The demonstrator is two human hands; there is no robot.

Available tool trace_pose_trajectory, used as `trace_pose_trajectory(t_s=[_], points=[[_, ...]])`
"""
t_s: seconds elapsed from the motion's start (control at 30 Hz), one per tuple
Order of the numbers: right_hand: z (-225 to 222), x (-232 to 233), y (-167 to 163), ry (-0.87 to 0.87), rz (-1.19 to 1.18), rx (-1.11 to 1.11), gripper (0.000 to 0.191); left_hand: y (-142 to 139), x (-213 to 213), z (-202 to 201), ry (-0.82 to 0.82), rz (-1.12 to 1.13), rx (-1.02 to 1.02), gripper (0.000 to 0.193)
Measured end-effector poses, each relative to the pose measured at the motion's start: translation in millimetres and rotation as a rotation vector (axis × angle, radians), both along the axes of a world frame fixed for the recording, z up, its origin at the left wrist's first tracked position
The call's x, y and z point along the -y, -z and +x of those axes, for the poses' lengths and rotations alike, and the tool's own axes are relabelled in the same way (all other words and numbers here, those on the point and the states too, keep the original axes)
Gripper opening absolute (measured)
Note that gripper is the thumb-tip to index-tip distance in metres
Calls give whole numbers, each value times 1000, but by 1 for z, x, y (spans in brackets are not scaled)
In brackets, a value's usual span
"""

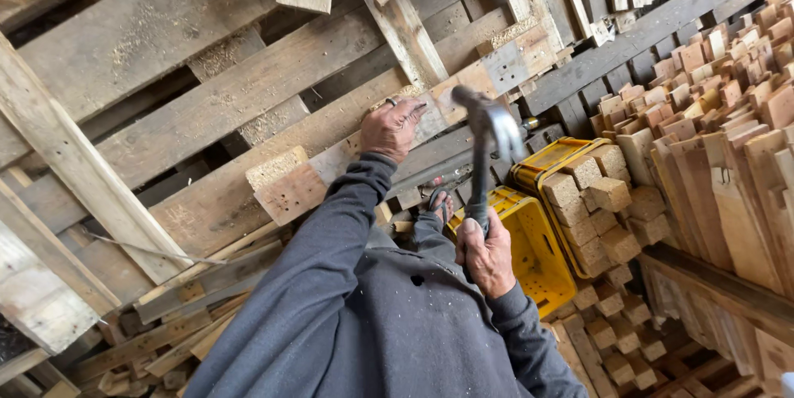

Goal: The person assembles small wooden blocks by hammering nails into them using a hammer. They repeatedly pick up blocks, position them, and drive nails to secure them together, then place the assembled pieces into a yellow crate.

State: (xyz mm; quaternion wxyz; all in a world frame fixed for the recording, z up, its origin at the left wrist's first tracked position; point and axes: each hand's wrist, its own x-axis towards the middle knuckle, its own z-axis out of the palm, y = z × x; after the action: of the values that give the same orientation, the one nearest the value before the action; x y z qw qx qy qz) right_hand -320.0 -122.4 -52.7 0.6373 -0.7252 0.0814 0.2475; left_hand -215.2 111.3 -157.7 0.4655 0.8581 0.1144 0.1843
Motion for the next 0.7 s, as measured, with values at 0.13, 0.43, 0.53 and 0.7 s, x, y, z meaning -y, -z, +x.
trace_pose_trajectory(t_s=[0.13, 0.43, 0.53, 0.7], points=[[7, -9, -12, -78, -61, 121, 28, 0, 1, 2, 5, -55, 41, 14], [30, -29, -93, 36, 13, 136, 18, -12, -5, 1, 9, -17, 97, 15], [39, -19, -121, 35, 385, 443, 22, -12, -9, 5, -122, -163, 152, 13], [56, -33, -85, -161, 169, 586, 32, -5, -13, 27, -459, -74, 48, 27]])
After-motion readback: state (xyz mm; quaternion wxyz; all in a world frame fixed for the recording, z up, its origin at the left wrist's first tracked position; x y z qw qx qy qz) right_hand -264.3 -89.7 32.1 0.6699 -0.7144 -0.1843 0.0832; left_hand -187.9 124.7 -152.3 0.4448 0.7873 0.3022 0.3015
